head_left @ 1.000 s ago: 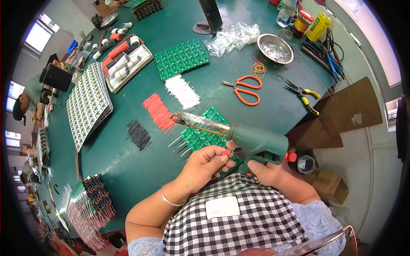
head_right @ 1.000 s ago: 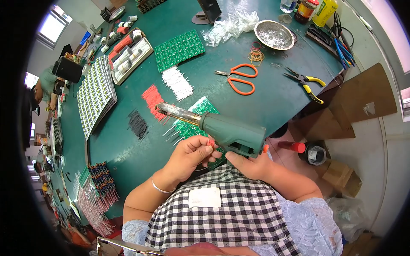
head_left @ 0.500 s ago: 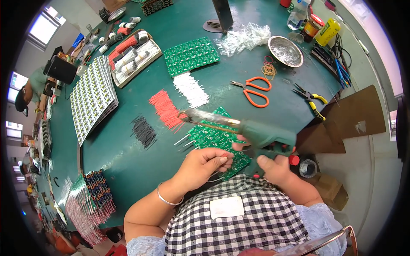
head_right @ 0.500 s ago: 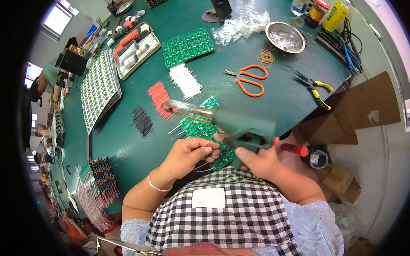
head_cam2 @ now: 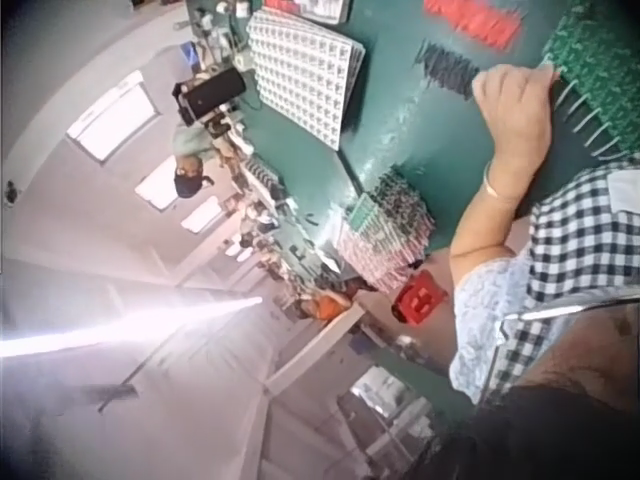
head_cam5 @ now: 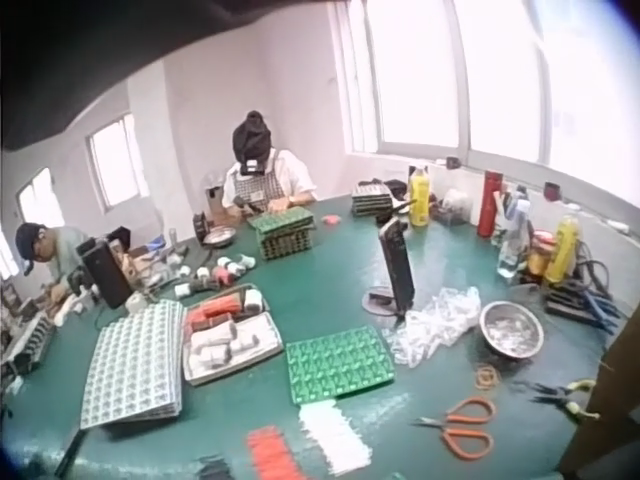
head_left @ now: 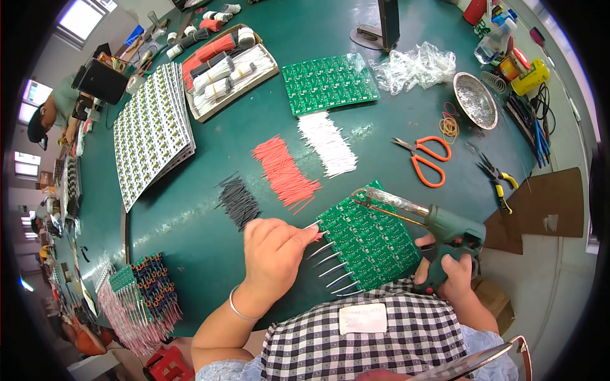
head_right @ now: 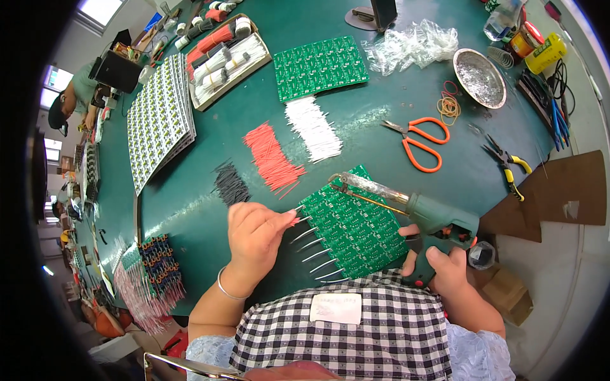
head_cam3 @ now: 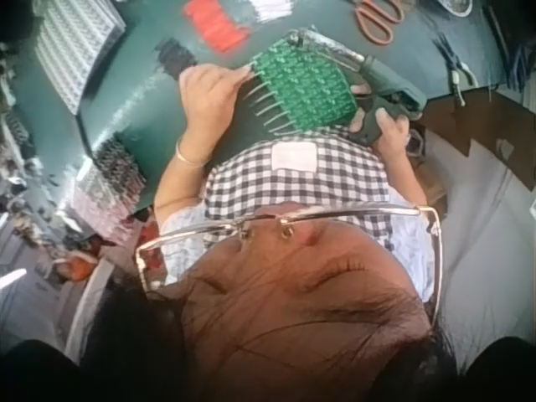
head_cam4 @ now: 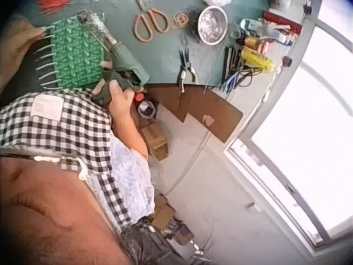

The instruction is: The person solders wires and components onto green printed circuit boards using a handheld soldering gun and solder wire.

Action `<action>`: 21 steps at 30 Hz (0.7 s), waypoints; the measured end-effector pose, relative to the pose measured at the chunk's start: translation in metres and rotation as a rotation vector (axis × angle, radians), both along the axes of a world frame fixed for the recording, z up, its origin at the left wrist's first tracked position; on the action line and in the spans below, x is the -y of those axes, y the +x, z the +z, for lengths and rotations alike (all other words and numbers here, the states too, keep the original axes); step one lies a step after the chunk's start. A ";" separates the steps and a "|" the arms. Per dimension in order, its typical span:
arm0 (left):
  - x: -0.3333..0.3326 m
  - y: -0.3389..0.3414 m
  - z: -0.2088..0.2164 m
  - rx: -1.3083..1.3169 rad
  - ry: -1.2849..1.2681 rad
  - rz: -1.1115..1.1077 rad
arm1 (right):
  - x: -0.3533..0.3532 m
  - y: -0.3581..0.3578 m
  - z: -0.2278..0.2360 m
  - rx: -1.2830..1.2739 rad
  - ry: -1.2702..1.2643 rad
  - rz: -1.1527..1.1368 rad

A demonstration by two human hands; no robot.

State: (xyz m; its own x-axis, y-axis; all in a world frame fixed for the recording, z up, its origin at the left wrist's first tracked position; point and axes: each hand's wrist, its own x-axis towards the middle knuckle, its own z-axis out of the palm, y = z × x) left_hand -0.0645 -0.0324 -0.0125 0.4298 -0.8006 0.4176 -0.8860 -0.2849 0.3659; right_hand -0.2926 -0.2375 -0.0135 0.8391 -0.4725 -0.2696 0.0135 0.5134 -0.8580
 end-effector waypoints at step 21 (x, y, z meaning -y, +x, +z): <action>0.002 0.002 -0.021 0.188 -0.001 0.060 | -0.012 0.006 0.002 -0.197 -0.500 0.251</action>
